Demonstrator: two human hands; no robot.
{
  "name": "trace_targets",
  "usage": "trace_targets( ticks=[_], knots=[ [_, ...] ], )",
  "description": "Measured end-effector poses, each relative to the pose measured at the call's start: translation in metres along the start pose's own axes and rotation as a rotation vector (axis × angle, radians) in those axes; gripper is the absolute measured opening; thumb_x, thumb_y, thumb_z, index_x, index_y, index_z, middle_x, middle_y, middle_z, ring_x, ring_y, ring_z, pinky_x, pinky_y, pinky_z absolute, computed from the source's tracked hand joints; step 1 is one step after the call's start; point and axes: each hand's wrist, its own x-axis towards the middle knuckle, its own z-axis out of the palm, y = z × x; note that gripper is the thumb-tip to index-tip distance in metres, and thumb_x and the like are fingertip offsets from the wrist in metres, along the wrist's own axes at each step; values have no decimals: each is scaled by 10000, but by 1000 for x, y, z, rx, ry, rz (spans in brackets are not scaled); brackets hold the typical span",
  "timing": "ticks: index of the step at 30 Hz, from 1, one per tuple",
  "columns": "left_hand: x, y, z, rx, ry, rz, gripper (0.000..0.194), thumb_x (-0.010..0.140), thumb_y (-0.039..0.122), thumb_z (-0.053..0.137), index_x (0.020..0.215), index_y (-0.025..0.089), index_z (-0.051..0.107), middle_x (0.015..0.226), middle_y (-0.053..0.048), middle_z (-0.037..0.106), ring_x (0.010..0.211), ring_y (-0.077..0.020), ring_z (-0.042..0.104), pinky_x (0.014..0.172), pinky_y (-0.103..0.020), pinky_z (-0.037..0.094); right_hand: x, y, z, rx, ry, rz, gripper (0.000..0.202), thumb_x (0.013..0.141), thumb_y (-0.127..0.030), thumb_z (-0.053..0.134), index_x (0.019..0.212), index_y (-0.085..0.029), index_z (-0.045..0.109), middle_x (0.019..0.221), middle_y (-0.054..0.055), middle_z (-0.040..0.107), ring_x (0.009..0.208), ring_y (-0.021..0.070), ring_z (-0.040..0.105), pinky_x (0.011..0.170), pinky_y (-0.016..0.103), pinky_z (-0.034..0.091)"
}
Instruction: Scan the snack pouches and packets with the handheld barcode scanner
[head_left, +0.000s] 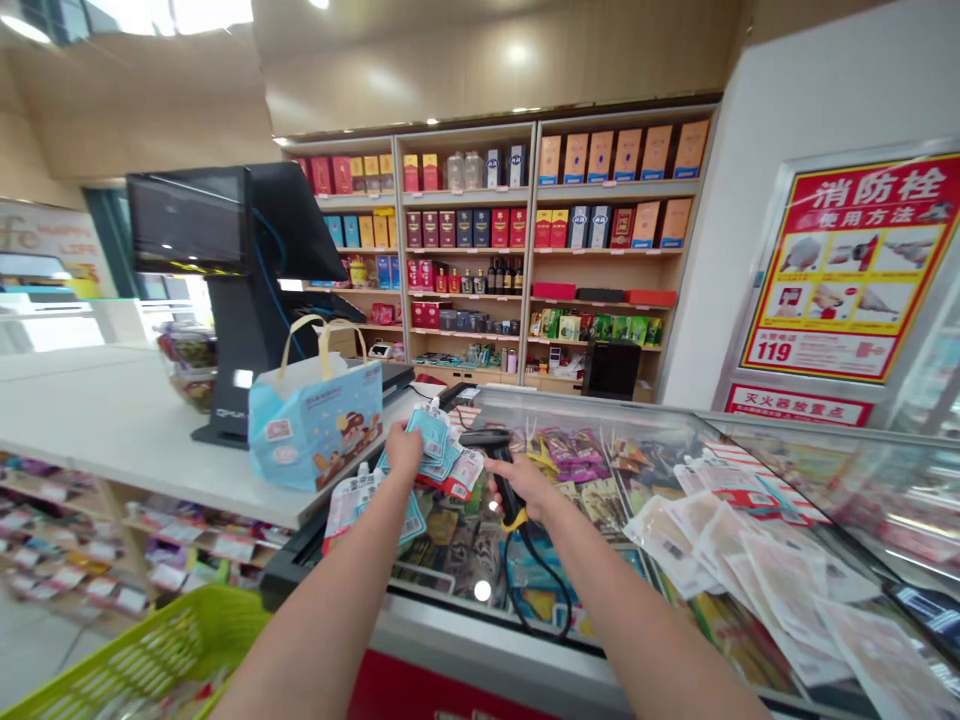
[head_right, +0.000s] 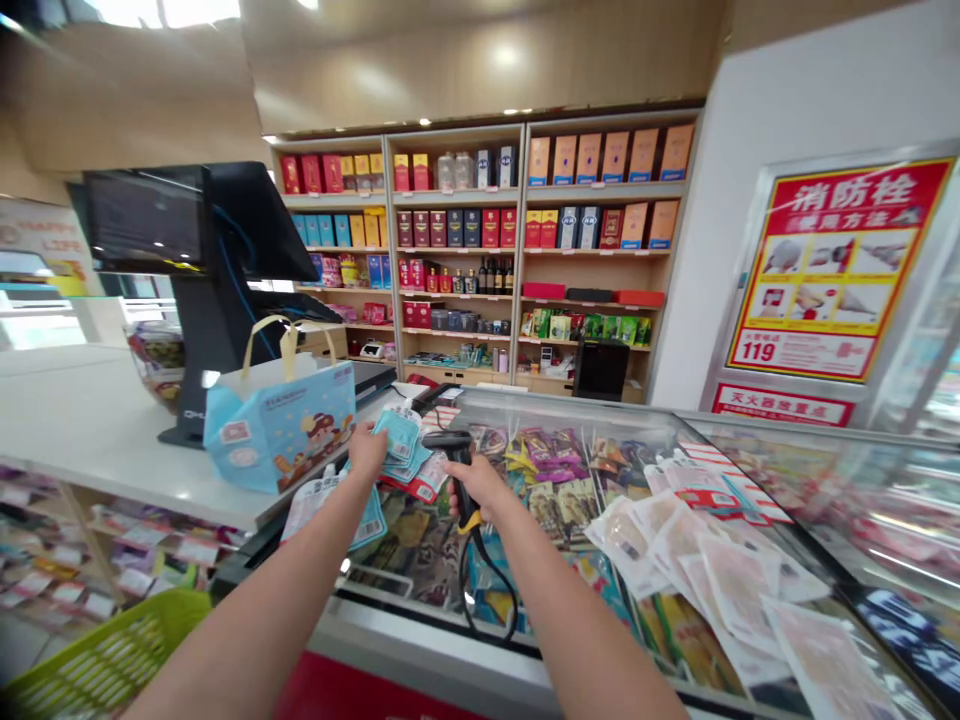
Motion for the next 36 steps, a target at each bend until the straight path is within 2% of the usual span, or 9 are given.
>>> trace_targets(
  ticks=[4,7,9,12,16,21,25,30,36],
  knots=[
    [10,-6,-11,195,-55,18,188,588,37,609,697,181,558,815,-136,682,1021,-361,623,928,-444,433,4,4,7,-28,11,-9,270,752,-347,678,794,-200,455,450,-71,530,352,89,482,383,210,433],
    [9,-7,-13,369,-87,104,340,631,42,575,955,134,624,1042,-186,677,1112,-351,589,965,-441,421,4,5,7,-24,39,-15,262,753,-340,676,800,-201,458,449,-73,530,355,93,473,381,222,437],
    [6,-5,-13,503,-94,200,417,682,55,541,1090,108,606,1219,-212,605,1220,-336,518,1026,-439,377,5,7,4,-16,68,-12,246,757,-324,667,804,-204,458,448,-76,527,358,97,473,384,225,433],
    [-3,-1,-8,578,-67,316,419,756,124,532,1171,91,579,1372,-220,484,1337,-319,393,1097,-434,300,13,13,-8,-1,130,-14,243,746,-323,669,772,-203,459,443,-77,515,351,97,464,399,235,430],
    [-21,3,11,508,-62,391,395,786,188,542,1174,126,582,1397,-194,452,1349,-304,371,1102,-435,300,26,25,-40,-4,263,-135,267,703,-342,699,721,-203,471,439,-72,508,353,100,468,408,224,379],
    [-52,8,52,333,-128,483,308,770,170,560,1069,140,621,1334,-187,500,1306,-296,423,1092,-440,325,22,31,-91,-33,400,-225,287,679,-380,706,640,-200,487,433,-45,522,371,115,488,417,235,384],
    [-91,15,98,178,-316,467,235,729,123,593,959,145,634,1186,-165,604,1210,-266,521,1043,-403,387,-2,29,-131,-18,512,-260,293,647,-377,734,652,-204,498,424,-44,524,362,125,496,405,239,392],
    [-159,24,163,-24,-637,235,144,708,110,629,843,163,626,873,-84,679,896,-210,656,862,-362,502,-43,28,-178,14,660,-316,293,640,-376,730,662,-197,499,426,-52,523,361,111,503,402,221,396],
    [-244,42,223,-224,-969,-102,163,706,149,679,842,150,591,694,-19,645,629,-133,642,618,-248,522,-82,21,-206,78,688,-321,302,629,-363,738,723,-190,509,430,-68,524,351,99,490,382,207,382]
  ],
)
